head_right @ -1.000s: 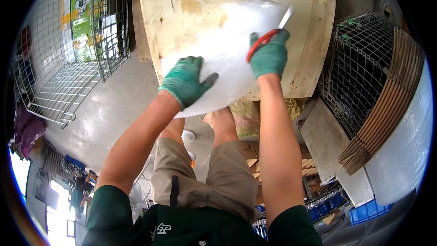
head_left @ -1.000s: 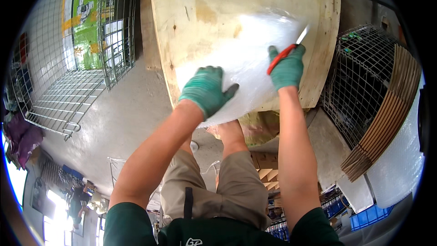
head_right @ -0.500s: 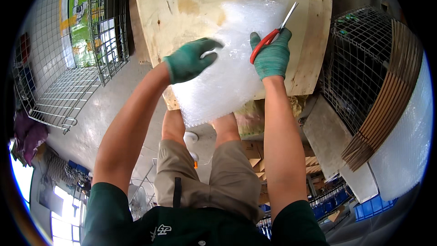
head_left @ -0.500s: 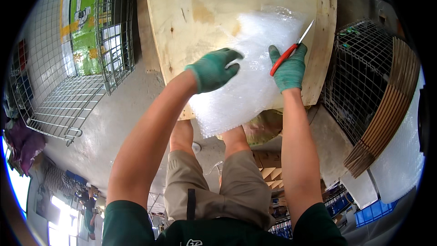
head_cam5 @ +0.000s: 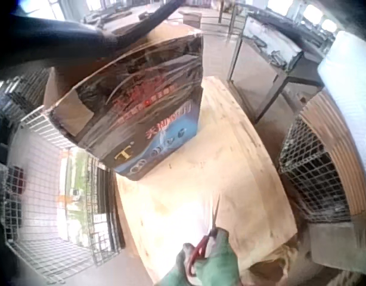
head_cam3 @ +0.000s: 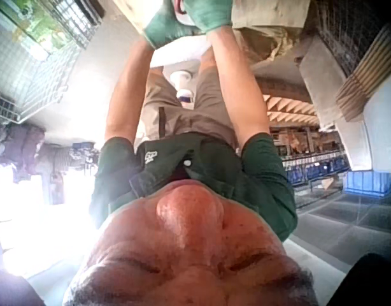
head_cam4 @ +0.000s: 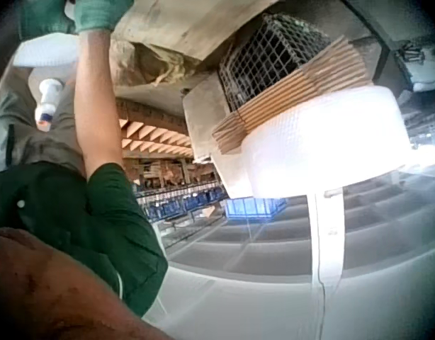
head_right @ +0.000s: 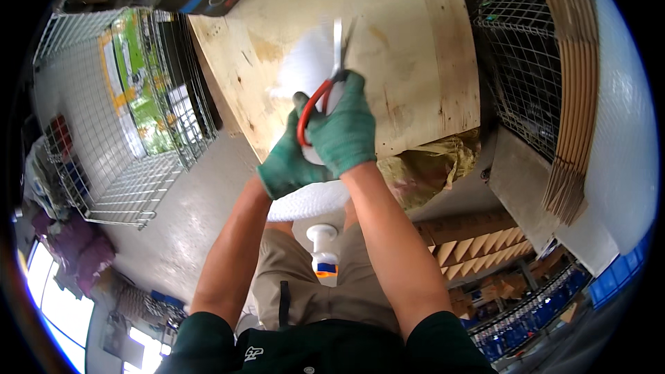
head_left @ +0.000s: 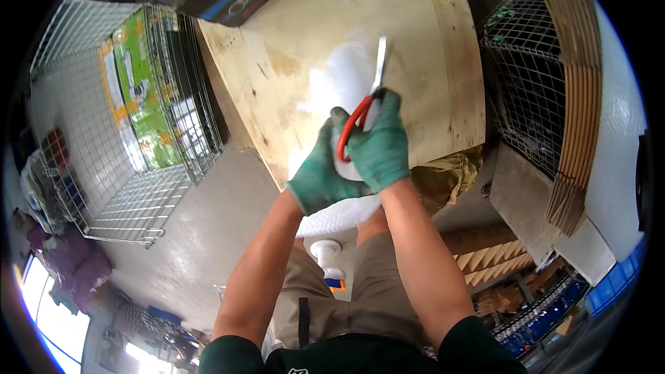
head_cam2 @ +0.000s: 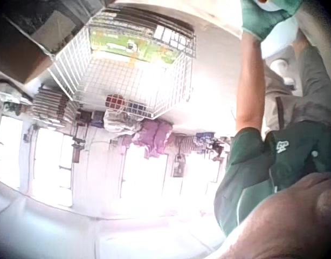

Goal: The person cuts a sheet of bubble wrap into smaller pieces using scissors. They then place these pieces into a long row of empty cardboard boxes lined up on the floor, lining the bottom of each box with the protective material.

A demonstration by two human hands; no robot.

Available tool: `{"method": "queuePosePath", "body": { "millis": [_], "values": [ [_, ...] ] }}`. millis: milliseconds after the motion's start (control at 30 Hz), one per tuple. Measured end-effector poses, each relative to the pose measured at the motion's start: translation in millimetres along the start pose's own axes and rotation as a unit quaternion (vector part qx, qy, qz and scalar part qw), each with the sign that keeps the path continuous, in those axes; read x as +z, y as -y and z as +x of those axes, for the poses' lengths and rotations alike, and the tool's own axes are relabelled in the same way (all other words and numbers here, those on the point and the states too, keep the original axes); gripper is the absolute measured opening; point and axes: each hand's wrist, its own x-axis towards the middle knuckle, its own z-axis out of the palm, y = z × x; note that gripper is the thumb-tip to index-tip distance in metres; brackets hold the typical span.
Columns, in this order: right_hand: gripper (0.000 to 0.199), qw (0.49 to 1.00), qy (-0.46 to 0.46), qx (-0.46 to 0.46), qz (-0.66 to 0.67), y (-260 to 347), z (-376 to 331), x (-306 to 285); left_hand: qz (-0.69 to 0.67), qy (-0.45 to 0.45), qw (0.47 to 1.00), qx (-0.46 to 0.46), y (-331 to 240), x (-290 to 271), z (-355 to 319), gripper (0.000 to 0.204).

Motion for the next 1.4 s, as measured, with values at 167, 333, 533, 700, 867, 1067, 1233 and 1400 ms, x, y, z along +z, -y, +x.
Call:
{"method": "queuePosePath", "body": {
  "millis": [167, 333, 533, 700, 867, 1067, 1233, 1400],
  "values": [
    [0.033, 0.869, 0.21, 0.057, 0.444, 22, -41, -30, -0.38, -0.049, 0.924, 0.018, -31, -18, -52, 0.122],
    [0.028, 0.765, 0.276, 0.067, 0.578, 23, -74, -40, -0.329, -0.095, 0.939, -0.031, -24, -38, -82, 0.087],
    [0.022, 0.851, -0.036, -0.066, 0.519, -45, -127, -112, -0.58, -0.052, 0.81, -0.071, -41, -120, -114, 0.077],
    [0.073, 0.785, 0.164, -0.152, 0.578, -28, -179, -98, -0.498, -0.051, 0.863, -0.067, -79, -121, -142, 0.068],
    [0.065, 0.824, 0.186, -0.164, 0.51, -17, -198, -86, -0.438, -0.075, 0.895, -0.036, -117, -88, -170, 0.05],
    [0.044, 0.889, 0.169, -0.13, 0.406, -35, -229, -75, -0.389, -0.067, 0.917, -0.059, -110, -121, -148, 0.045],
    [0.025, 0.846, 0.007, 0.166, 0.506, -168, -168, -10, -0.219, -0.117, 0.966, -0.074, -105, -162, -123, 0.063],
    [0.027, 0.993, 0.033, 0.107, -0.043, -240, -100, 30, -0.017, -0.218, 0.975, -0.039, -139, -121, -169, 0.073]
  ]
}}
